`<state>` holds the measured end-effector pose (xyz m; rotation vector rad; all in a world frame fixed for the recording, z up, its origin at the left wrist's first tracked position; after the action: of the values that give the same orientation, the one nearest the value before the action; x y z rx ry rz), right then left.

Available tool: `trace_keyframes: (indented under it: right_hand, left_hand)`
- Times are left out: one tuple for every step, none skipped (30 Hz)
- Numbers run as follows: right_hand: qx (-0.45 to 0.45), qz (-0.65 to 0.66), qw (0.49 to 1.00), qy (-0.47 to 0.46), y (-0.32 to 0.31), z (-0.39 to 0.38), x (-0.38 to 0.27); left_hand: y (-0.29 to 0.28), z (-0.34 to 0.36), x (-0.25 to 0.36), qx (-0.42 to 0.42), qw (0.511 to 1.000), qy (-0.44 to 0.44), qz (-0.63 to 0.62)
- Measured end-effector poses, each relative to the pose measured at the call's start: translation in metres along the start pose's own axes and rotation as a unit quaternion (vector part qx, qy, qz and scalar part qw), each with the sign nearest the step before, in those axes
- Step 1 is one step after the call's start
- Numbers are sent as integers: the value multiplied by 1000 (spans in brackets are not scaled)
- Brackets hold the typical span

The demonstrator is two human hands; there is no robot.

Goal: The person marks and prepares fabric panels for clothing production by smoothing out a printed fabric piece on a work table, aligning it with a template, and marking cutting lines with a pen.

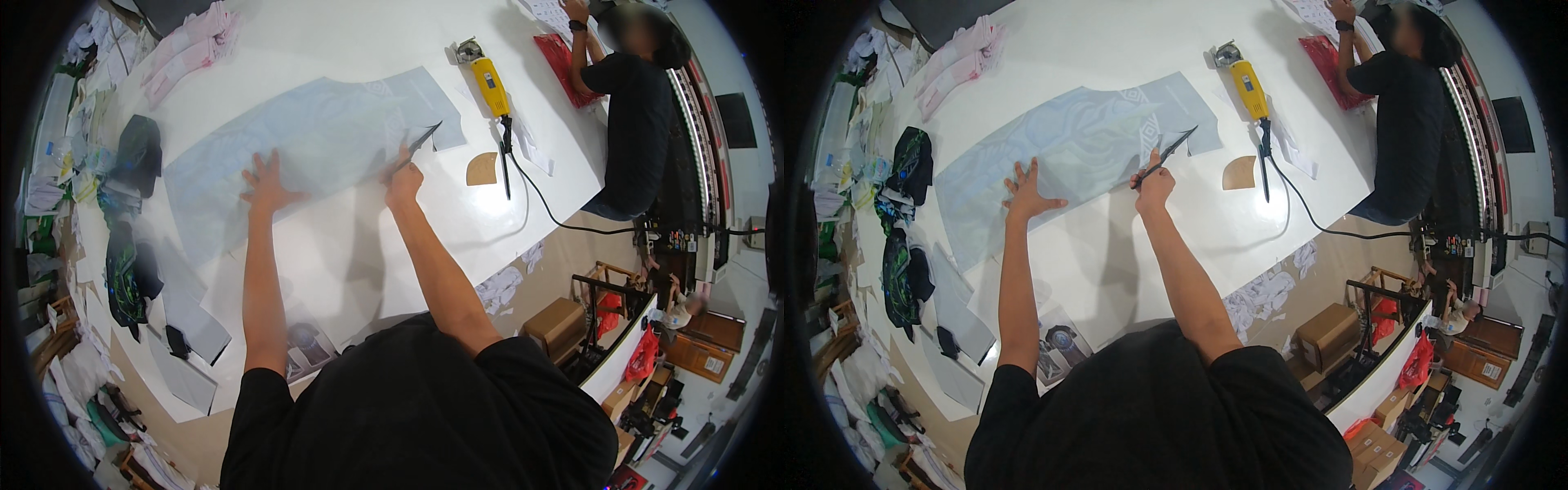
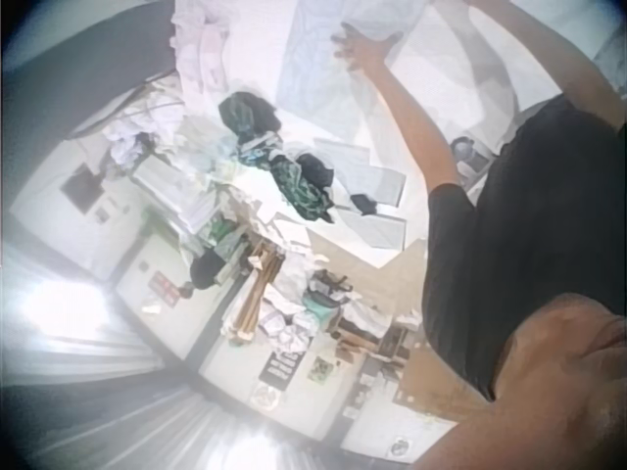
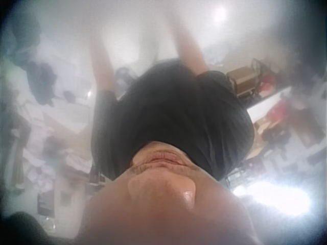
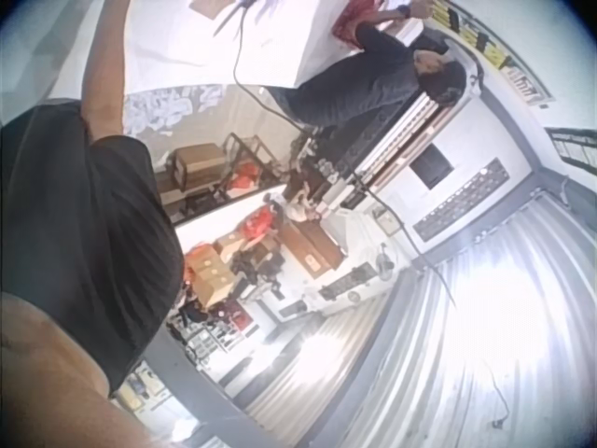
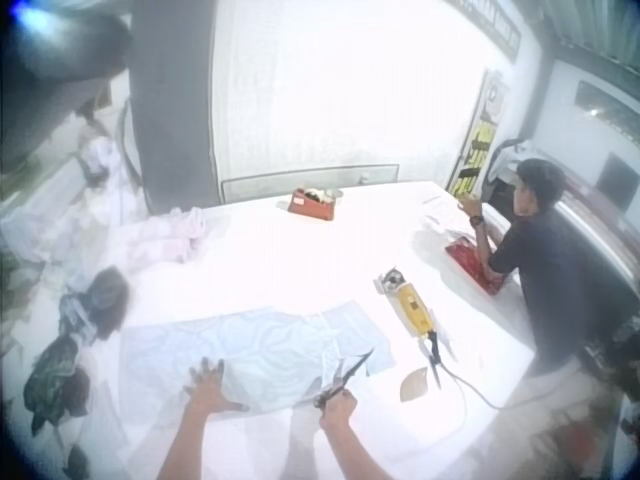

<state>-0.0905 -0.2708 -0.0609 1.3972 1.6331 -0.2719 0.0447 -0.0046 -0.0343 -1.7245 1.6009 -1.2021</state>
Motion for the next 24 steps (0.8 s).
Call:
trace_keyframes:
  right_hand:
    - [5, 1, 1000, 1, 2, -1, 0]
    - [9, 3, 1000, 2, 3, -1, 0]
    - [9, 3, 1000, 2, 4, 0, 1]
    - [9, 4, 1000, 1, 4, 0, 1]
    - [9, 5, 1000, 0, 5, 1, 1]
    - [11, 10, 1000, 4, 6, 1, -1]
    - [13, 14, 1000, 9, 8, 2, -3]
    - [15, 19, 1000, 13, 9, 3, -5]
    - [18, 20, 1000, 11, 11, 4, -7]
    - [21, 20, 1000, 9, 12, 5, -9]
    - [23, 21, 999, 7, 14, 7, -10]
    - [27, 22, 999, 8, 14, 8, -11]
    - [30, 24, 999, 8, 15, 10, -11]
    - [33, 25, 999, 9, 15, 11, -12]
    - [34, 23, 999, 6, 15, 13, -12]
    - [36, 20, 999, 3, 16, 14, -11]
    - [38, 18, 999, 1, 16, 15, -11]
    - [38, 21, 999, 0, 16, 16, -10]
    - [38, 25, 999, -1, 17, 16, -9]
    - [38, 28, 999, -2, 18, 17, -8]
    - [37, 36, 999, -5, 19, 17, -8]
    - [36, 44, 998, -7, 21, 16, -8]
    - [35, 52, 998, -10, 23, 16, -7]
    - [37, 52, 998, -9, 24, 15, -8]
  left_hand:
    - [0, -1, 0, -1, 1000, -1, -1]
    - [-1, -1, 1, -2, 1000, -1, -2]
    - [0, -1, 0, 0, 1000, -1, -1]
    - [0, -1, 1, 1, 1000, 0, -1]
    - [0, 0, 0, 3, 1000, 0, 0]
    - [-1, -2, 2, -1, 1000, -1, 4]
    - [-1, -4, 3, -5, 1000, -2, 9]
    - [-3, -6, 4, -10, 1000, -3, 13]
    - [-1, -4, 2, -6, 1000, -1, 7]
    - [0, -1, 0, -2, 1000, 0, 2]
    - [2, 1, -2, 2, 1000, 2, -4]
    - [1, 0, -1, 0, 1000, 2, -3]
    - [0, 0, 0, -3, 1000, 2, -3]
    - [0, -1, 1, -6, 1000, 3, -3]
    - [-1, -1, 1, -4, 1000, 3, -4]
    - [0, -1, 1, -2, 1000, 4, -4]
    - [0, -1, 1, -1, 1000, 5, -4]
    - [0, -1, 1, -1, 1000, 5, -3]
    - [0, -1, 1, -1, 1000, 5, -2]
    - [0, -1, 1, -1, 1000, 5, -2]
    - [0, -1, 1, -2, 1000, 5, -3]
    - [-1, -2, 2, -3, 1000, 5, -4]
    - [-1, -2, 2, -4, 1000, 4, -5]
    - [-2, -3, 3, -4, 1000, 4, -5]
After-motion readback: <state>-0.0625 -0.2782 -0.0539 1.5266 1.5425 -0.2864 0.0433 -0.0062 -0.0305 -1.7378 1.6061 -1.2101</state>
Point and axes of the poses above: each hand's wrist, its own z-axis towards the middle knuckle, its own y-axis out of the palm, x = y × z, the point moved 5 cm from there along z, towards the middle knuckle, and after that the axes turned 1 degree about -x, right-handed, at the moved point
